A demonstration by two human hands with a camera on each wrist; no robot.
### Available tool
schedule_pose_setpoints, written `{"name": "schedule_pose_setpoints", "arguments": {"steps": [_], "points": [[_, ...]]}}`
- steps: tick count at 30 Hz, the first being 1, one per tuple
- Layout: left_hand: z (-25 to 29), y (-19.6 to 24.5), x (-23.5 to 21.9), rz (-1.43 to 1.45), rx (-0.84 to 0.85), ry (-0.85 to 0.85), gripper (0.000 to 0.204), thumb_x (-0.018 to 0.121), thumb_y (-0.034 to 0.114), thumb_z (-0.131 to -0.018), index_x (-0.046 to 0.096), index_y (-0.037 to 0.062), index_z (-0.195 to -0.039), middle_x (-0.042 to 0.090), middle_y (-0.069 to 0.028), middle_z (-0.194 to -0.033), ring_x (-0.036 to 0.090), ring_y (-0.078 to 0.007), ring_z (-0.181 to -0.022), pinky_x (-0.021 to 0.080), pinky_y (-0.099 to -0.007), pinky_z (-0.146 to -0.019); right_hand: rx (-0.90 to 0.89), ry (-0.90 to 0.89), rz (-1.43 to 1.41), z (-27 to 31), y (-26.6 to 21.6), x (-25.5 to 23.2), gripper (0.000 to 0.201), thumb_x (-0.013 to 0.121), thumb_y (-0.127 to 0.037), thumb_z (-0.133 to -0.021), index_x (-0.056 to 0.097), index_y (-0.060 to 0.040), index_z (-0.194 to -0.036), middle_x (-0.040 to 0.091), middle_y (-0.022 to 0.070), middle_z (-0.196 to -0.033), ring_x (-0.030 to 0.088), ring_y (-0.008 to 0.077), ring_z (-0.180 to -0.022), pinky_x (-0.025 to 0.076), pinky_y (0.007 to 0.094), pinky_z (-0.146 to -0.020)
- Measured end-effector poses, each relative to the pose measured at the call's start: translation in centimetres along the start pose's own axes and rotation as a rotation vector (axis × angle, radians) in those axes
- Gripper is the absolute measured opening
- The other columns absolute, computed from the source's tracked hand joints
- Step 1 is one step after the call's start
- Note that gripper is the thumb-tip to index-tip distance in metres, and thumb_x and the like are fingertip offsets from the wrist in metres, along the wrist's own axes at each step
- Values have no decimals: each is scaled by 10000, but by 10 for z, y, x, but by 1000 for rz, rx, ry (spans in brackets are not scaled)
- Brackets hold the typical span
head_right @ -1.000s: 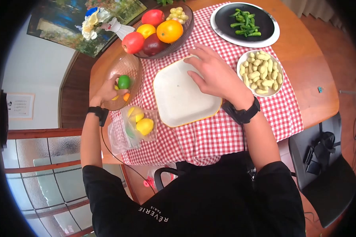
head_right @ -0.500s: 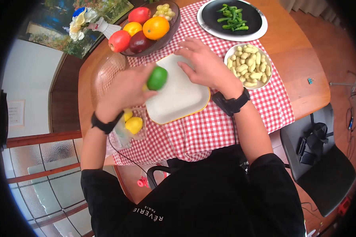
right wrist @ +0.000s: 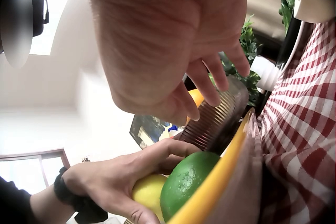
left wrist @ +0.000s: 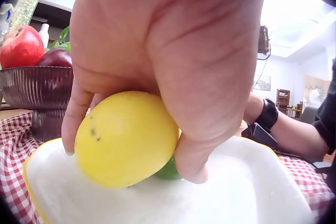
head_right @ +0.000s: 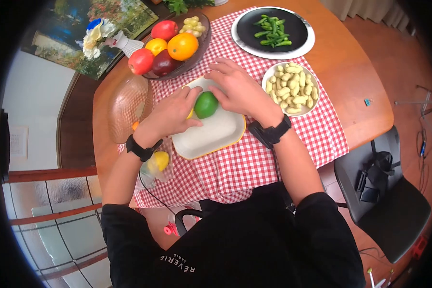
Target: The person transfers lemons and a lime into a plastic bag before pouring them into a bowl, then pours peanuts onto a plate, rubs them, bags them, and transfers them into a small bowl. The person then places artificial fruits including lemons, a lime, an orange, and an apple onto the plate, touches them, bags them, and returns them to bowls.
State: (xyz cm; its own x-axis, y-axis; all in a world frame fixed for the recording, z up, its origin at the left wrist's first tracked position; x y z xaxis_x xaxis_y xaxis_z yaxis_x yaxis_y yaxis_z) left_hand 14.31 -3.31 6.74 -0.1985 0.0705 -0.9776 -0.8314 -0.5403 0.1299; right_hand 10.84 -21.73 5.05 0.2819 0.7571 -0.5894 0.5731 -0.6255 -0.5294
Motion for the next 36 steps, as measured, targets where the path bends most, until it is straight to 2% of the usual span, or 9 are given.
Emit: {"name": "schedule_pose_setpoints", "arguments": {"steps": [4, 9, 13, 15, 21, 23, 27, 30, 36], "points": [[7, -1, 8, 29, -44, -50, 807, 854, 337, -847, 449, -18, -1448, 567, -239, -1268, 589, -433, -1185, 483, -483, -1035, -8, -18, 2, 0, -2, 1, 311, 704, -90, -904, 728, 30, -1190, 683, 215, -1303, 566, 407, -1353, 469, 487, -1155], [22, -12, 15, 83, 60, 120, 851, 845, 326, -862, 414, -48, -1493, 553, -243, -1247, 556, -417, -1193, 462, -479, -1073, 54, -51, 9, -1, -4, 1, 316, 709, -78, -919, 728, 7, -1222, 677, 212, -1339, 549, 413, -1382, 462, 481, -1168], [56, -44, -37, 122, -31, 324, 557, 767, 197, -935, 557, 11, -1417, 591, -219, -1275, 589, -401, -1196, 484, -472, -1051, 28, -46, 27, -2, -7, -1, 304, 714, -80, -922, 728, 6, -1213, 670, 204, -1360, 548, 401, -1392, 466, 488, -1164], [83, -73, -62, 180, -302, 262, 341, 714, 107, -956, 675, 26, -1285, 664, -202, -1193, 655, -379, -1133, 520, -450, -1005, 32, -46, 11, 0, -8, -1, 297, 710, -78, -924, 727, 4, -1209, 667, 200, -1370, 546, 400, -1395, 469, 492, -1161], [147, -182, -13, 82, -492, -33, 317, 725, 8, -899, 724, -5, -1216, 732, -235, -1118, 708, -387, -1104, 550, -443, -970, 19, -35, 44, -1, -5, 0, 292, 708, -86, -925, 725, 8, -1202, 668, 196, -1371, 553, 398, -1386, 475, 488, -1153], [153, -192, 18, 451, -613, -64, 367, 722, -49, -848, 731, -15, -1214, 739, -253, -1160, 727, -366, -1071, 564, -411, -938, 9, -29, 42, 0, -8, -1, 290, 708, -84, -922, 727, 8, -1196, 671, 198, -1363, 556, 400, -1380, 478, 488, -1149], [157, -192, 30, 421, -583, -20, 368, 726, -57, -811, 742, -26, -1178, 741, -262, -1147, 742, -358, -1016, 576, -392, -899, -27, -23, 14, -1, -9, 0, 274, 711, -79, -912, 738, 8, -1171, 681, 206, -1330, 566, 405, -1364, 487, 487, -1138], [161, -186, 9, 125, -493, 96, 315, 738, -30, -823, 741, -21, -1137, 732, -254, -1053, 735, -391, -979, 584, -432, -857, 3, -42, 9, 1, -4, 2, 281, 718, -60, -933, 734, -11, -1209, 667, 182, -1388, 546, 394, -1405, 463, 486, -1172], [130, -43, -61, 138, -490, 392, 340, 843, 118, -840, 703, 2, -1127, 726, -224, -1036, 715, -410, -954, 576, -455, -829, -56, -27, 48, 1, -16, 2, 266, 712, -112, -924, 750, 21, -1151, 699, 201, -1298, 591, 399, -1331, 493, 464, -1127]]}}
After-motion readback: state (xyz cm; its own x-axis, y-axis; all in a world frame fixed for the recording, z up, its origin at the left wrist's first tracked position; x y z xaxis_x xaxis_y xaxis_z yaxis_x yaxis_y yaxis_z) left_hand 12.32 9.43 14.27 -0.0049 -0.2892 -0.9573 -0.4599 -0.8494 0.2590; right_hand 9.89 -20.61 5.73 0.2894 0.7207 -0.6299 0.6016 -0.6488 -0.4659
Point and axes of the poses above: each hand's wrist, its own z-axis away from the middle knuckle, its own x-axis out of the palm, y = z × x, the point moved 5 cm from there along -z, towards the middle knuckle
